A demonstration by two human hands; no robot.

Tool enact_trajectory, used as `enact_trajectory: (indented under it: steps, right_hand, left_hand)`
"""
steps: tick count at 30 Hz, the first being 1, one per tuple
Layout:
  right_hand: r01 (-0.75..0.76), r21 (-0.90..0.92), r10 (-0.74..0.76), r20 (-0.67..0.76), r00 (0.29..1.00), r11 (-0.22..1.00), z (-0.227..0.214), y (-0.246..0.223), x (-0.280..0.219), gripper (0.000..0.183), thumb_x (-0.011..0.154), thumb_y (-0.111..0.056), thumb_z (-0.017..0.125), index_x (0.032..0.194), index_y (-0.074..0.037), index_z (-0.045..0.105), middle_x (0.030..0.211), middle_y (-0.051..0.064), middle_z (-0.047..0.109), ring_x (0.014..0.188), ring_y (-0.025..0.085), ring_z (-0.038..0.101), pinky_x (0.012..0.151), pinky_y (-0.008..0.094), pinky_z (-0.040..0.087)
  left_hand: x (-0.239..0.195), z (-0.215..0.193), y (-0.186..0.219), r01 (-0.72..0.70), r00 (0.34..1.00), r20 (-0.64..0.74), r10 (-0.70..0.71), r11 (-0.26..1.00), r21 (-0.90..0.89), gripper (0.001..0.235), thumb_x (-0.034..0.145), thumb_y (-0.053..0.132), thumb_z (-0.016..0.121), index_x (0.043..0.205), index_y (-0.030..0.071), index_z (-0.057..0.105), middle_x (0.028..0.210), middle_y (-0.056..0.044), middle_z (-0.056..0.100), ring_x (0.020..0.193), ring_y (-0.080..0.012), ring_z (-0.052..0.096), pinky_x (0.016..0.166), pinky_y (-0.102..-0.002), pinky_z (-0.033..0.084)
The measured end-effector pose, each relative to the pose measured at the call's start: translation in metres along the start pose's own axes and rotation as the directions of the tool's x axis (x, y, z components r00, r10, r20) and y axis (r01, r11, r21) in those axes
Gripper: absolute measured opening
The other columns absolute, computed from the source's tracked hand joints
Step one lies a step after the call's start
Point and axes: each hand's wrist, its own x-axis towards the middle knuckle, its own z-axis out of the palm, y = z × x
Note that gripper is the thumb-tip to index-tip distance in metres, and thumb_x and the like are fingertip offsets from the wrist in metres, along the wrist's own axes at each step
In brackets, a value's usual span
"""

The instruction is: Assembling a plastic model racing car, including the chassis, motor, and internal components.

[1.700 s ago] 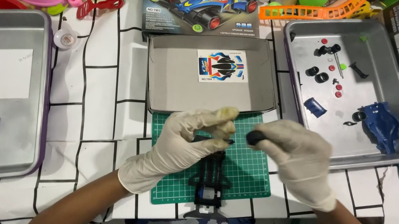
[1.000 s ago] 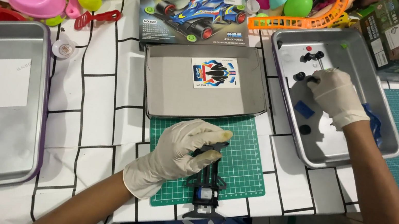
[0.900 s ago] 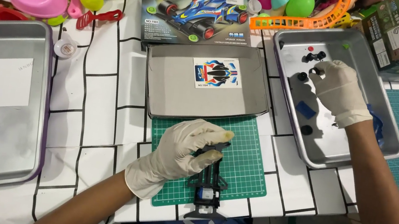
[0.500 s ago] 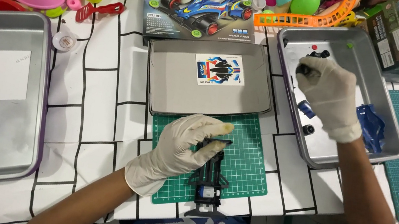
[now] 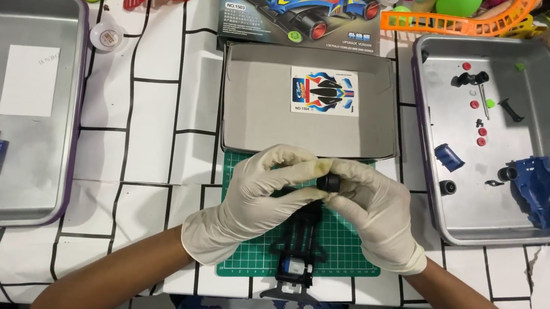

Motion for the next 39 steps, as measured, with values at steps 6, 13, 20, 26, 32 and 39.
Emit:
enact_trajectory:
  steps: [6, 13, 20, 26, 32, 39]
  right_hand:
    - [0.031, -0.152, -0.034, -0.013, 0.999, 0.988, -0.015, 0.005, 0.001, 0.034, 0.081, 0.001, 0.08, 0.112, 0.01, 0.071, 0.09, 0.021, 0.072, 0.078, 0.02, 0.071, 0.068, 0.034, 0.064]
    - [-0.06, -0.126, 0.063, 0.026, 0.998, 0.99, -0.02, 0.002, 0.003, 0.031, 0.084, 0.0, 0.077, 0.113, 0.008, 0.071, 0.091, 0.02, 0.076, 0.082, 0.021, 0.074, 0.074, 0.036, 0.064]
    - [-0.068, -0.187, 0.072, 0.011, 0.997, 0.98, -0.016, -0.006, 0.004, 0.027, 0.087, -0.002, 0.075, 0.112, 0.007, 0.071, 0.094, 0.02, 0.077, 0.087, 0.021, 0.075, 0.078, 0.037, 0.064]
    - [-0.002, -0.236, 0.002, 0.001, 1.0, 0.972, -0.019, -0.005, 0.002, 0.026, 0.084, 0.0, 0.077, 0.11, 0.003, 0.074, 0.093, 0.017, 0.077, 0.088, 0.02, 0.076, 0.076, 0.034, 0.065]
    - [0.06, -0.313, -0.065, -0.007, 0.998, 0.948, -0.017, -0.006, 0.002, 0.027, 0.081, 0.003, 0.08, 0.107, 0.005, 0.076, 0.092, 0.018, 0.076, 0.085, 0.019, 0.076, 0.072, 0.03, 0.065]
    - [0.046, -0.339, -0.047, 0.004, 0.999, 0.94, -0.014, -0.006, 0.006, 0.029, 0.079, 0.003, 0.082, 0.107, 0.006, 0.076, 0.09, 0.02, 0.078, 0.085, 0.02, 0.077, 0.073, 0.03, 0.066]
  left_hand:
    - [0.005, 0.001, 0.003, 0.176, 0.984, 0.068, -0.167, 0.973, -0.152, 0.035, 0.076, -0.004, 0.087, 0.109, -0.001, 0.076, 0.091, -0.008, 0.08, 0.083, -0.0078, 0.074, 0.083, -0.023, 0.059]
    - [0.015, -0.003, 0.001, 0.319, 0.945, 0.173, -0.279, 0.903, -0.286, 0.041, 0.07, -0.014, 0.086, 0.109, -0.006, 0.076, 0.084, -0.01, 0.078, 0.079, -0.0104, 0.075, 0.079, -0.027, 0.062]
    - [0.009, -0.001, -0.001, 0.302, 0.953, 0.083, -0.291, 0.909, -0.288, 0.04, 0.068, -0.015, 0.088, 0.105, -0.01, 0.076, 0.086, -0.017, 0.079, 0.079, -0.0163, 0.078, 0.077, -0.029, 0.064]
    - [0.007, 0.0, -0.001, 0.259, 0.966, 0.079, -0.247, 0.935, -0.243, 0.037, 0.069, -0.011, 0.089, 0.104, -0.007, 0.077, 0.086, -0.014, 0.079, 0.078, -0.0143, 0.077, 0.077, -0.027, 0.063]
    - [0.006, 0.001, 0.0, 0.211, 0.977, 0.072, -0.201, 0.959, -0.19, 0.034, 0.071, -0.006, 0.09, 0.103, -0.003, 0.078, 0.086, -0.011, 0.08, 0.076, -0.0122, 0.076, 0.076, -0.024, 0.063]
    - [0.005, 0.002, 0.0, 0.146, 0.989, 0.058, -0.139, 0.981, -0.13, 0.031, 0.072, 0.0, 0.091, 0.101, 0.002, 0.079, 0.087, -0.006, 0.08, 0.074, -0.0096, 0.076, 0.075, -0.021, 0.062]
